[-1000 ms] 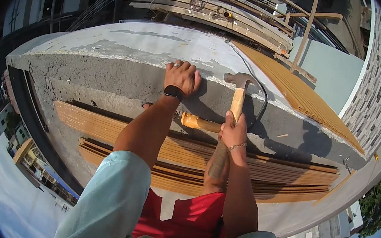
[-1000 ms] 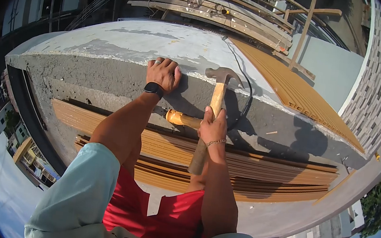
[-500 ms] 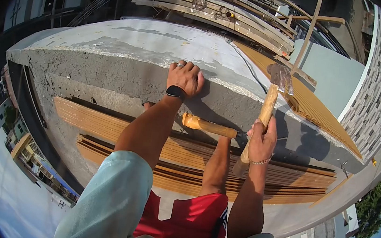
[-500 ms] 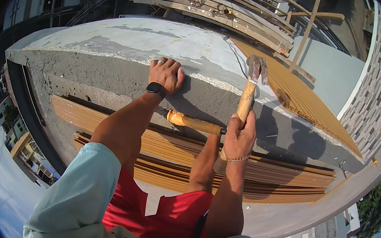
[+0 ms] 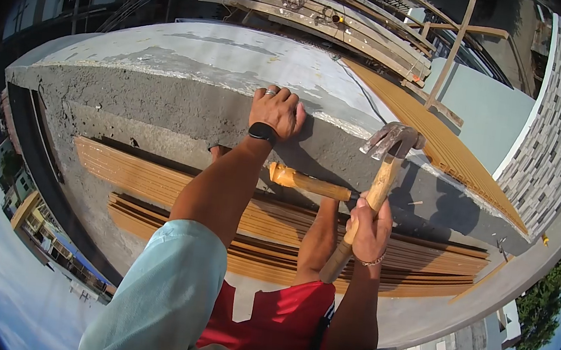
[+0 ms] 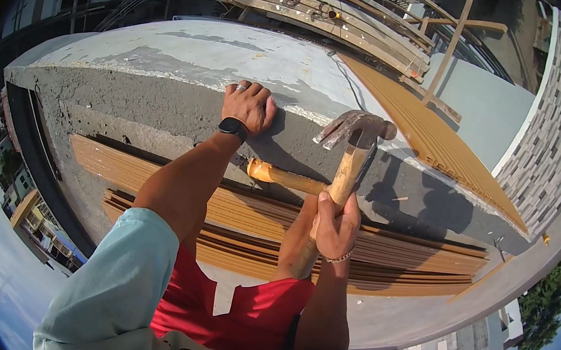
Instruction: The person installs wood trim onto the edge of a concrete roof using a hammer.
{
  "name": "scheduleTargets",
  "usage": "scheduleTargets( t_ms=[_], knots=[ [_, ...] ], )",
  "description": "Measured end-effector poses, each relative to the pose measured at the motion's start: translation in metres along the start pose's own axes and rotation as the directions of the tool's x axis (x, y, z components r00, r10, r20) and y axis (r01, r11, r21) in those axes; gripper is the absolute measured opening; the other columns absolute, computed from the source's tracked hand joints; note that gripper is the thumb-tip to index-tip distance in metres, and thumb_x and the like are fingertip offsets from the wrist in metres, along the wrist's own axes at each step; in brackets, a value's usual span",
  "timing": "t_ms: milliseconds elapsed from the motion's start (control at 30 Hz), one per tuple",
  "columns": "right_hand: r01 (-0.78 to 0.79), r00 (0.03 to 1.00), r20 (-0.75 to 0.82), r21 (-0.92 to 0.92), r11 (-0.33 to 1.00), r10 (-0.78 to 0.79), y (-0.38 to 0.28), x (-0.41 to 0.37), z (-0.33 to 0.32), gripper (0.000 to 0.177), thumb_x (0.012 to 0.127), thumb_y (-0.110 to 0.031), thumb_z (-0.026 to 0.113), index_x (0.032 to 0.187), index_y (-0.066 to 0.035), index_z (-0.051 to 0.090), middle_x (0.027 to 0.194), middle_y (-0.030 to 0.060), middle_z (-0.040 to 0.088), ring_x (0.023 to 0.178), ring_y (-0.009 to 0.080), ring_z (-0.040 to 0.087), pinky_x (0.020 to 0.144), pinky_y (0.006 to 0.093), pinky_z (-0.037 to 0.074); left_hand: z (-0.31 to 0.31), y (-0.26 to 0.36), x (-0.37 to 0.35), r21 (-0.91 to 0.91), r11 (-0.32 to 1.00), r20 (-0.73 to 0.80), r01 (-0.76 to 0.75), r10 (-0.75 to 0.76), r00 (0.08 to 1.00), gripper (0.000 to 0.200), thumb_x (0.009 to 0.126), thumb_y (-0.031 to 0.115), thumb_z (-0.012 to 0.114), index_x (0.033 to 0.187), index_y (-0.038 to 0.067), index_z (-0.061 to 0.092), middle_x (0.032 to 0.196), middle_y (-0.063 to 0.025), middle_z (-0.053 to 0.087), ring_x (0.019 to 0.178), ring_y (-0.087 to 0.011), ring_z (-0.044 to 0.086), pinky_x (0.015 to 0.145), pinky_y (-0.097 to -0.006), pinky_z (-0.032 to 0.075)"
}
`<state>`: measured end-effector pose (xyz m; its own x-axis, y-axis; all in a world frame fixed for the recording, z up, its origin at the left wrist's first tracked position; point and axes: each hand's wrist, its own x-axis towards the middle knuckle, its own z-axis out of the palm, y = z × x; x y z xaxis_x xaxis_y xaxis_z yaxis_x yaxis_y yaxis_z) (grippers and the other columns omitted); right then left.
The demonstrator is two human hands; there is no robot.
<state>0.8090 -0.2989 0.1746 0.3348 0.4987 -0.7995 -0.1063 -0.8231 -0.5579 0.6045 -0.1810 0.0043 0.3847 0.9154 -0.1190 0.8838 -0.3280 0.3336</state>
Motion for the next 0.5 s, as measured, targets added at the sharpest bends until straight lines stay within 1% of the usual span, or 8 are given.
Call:
scheduleTargets(
  t_ms=[67,133,233,333,367,400,467,500],
  knots=[
    [0.025,0.99,0.131,0.251,0.968,-0.06,0.005,-0.001,0.002,0.026,0.087,-0.008,0.062,0.108,-0.001,0.049,0.077,0.0058,0.059,0.068,0.0102,0.057,0.058,0.0247,0.047,0.002,0.0,-0.001,-0.007,1.0,-0.036,-0.007,0.007,0.999,0.019,0.078,0.026,0.055,0.074,0.009,0.062,0.078,-0.0081,0.06,0.083,-0.0289,0.057,0.077,-0.0417,0.037],
    [0.039,0.999,0.014,0.238,0.97,-0.044,-0.013,0.002,0.02,0.03,0.087,-0.01,0.064,0.111,-0.002,0.046,0.073,0.0056,0.058,0.061,0.0098,0.058,0.051,0.0247,0.048,0.0,0.0,0.0,-0.027,1.0,-0.022,0.008,-0.008,1.0,0.019,0.078,0.026,0.054,0.073,0.009,0.062,0.078,-0.0079,0.061,0.082,-0.0283,0.057,0.077,-0.0412,0.037],
    [0.001,0.99,0.143,0.03,1.0,-0.005,-0.016,0.027,0.011,0.026,0.089,-0.015,0.063,0.103,-0.003,0.044,0.065,0.0042,0.055,0.047,0.0099,0.053,0.043,0.0242,0.045,-0.002,0.001,0.0,-0.013,1.0,-0.009,0.005,-0.005,1.0,0.02,0.079,0.027,0.054,0.073,0.009,0.062,0.078,-0.0075,0.061,0.083,-0.0277,0.057,0.077,-0.0404,0.038],
    [-0.071,0.992,0.1,-0.074,0.995,0.078,-0.015,0.054,0.014,0.025,0.092,-0.022,0.059,0.097,-0.004,0.043,0.064,0.0029,0.054,0.047,0.008,0.052,0.041,0.0226,0.043,-0.001,0.001,0.0,-0.028,1.0,-0.031,0.005,-0.006,1.0,0.021,0.08,0.027,0.053,0.073,0.01,0.062,0.078,-0.0073,0.061,0.084,-0.0269,0.057,0.077,-0.0399,0.038],
    [0.011,0.997,0.081,-0.103,0.995,-0.003,-0.014,0.059,0.017,0.025,0.094,-0.023,0.054,0.094,-0.002,0.041,0.063,0.0095,0.056,0.047,0.0204,0.057,0.042,0.0316,0.045,0.0,-0.001,0.001,-0.023,1.0,-0.034,0.009,-0.01,0.999,0.021,0.08,0.027,0.053,0.073,0.01,0.062,0.078,-0.0073,0.061,0.084,-0.0269,0.057,0.077,-0.0399,0.038],
    [0.008,0.996,0.085,-0.104,0.995,0.001,-0.008,0.064,0.023,0.025,0.094,-0.023,0.054,0.094,-0.002,0.041,0.063,0.0095,0.056,0.047,0.0204,0.057,0.042,0.0316,0.045,-0.002,-0.001,0.001,-0.022,1.0,-0.017,0.015,-0.015,1.0,0.021,0.08,0.027,0.053,0.073,0.01,0.063,0.078,-0.0072,0.061,0.084,-0.0269,0.057,0.077,-0.0399,0.038],
    [0.275,0.93,-0.071,-0.518,0.81,-0.362,0.008,0.074,0.04,0.023,0.093,-0.019,0.052,0.092,0.001,0.04,0.065,0.0214,0.058,0.056,0.0399,0.06,0.05,0.0449,0.047,-0.001,0.004,-0.003,-0.036,0.999,0.005,0.015,-0.015,1.0,0.021,0.08,0.027,0.053,0.073,0.01,0.063,0.078,-0.0072,0.061,0.084,-0.0268,0.057,0.078,-0.04,0.038],
    [0.299,0.9,-0.038,-0.671,0.679,-0.433,0.005,0.077,0.046,0.025,0.093,-0.019,0.05,0.096,0.002,0.038,0.07,0.03,0.057,0.069,0.0507,0.057,0.059,0.0534,0.045,-0.001,0.004,-0.003,-0.015,1.0,0.003,0.019,-0.019,1.0,0.019,0.08,0.026,0.054,0.076,0.01,0.063,0.079,-0.007,0.061,0.085,-0.0266,0.057,0.079,-0.041,0.038]
  ],
)
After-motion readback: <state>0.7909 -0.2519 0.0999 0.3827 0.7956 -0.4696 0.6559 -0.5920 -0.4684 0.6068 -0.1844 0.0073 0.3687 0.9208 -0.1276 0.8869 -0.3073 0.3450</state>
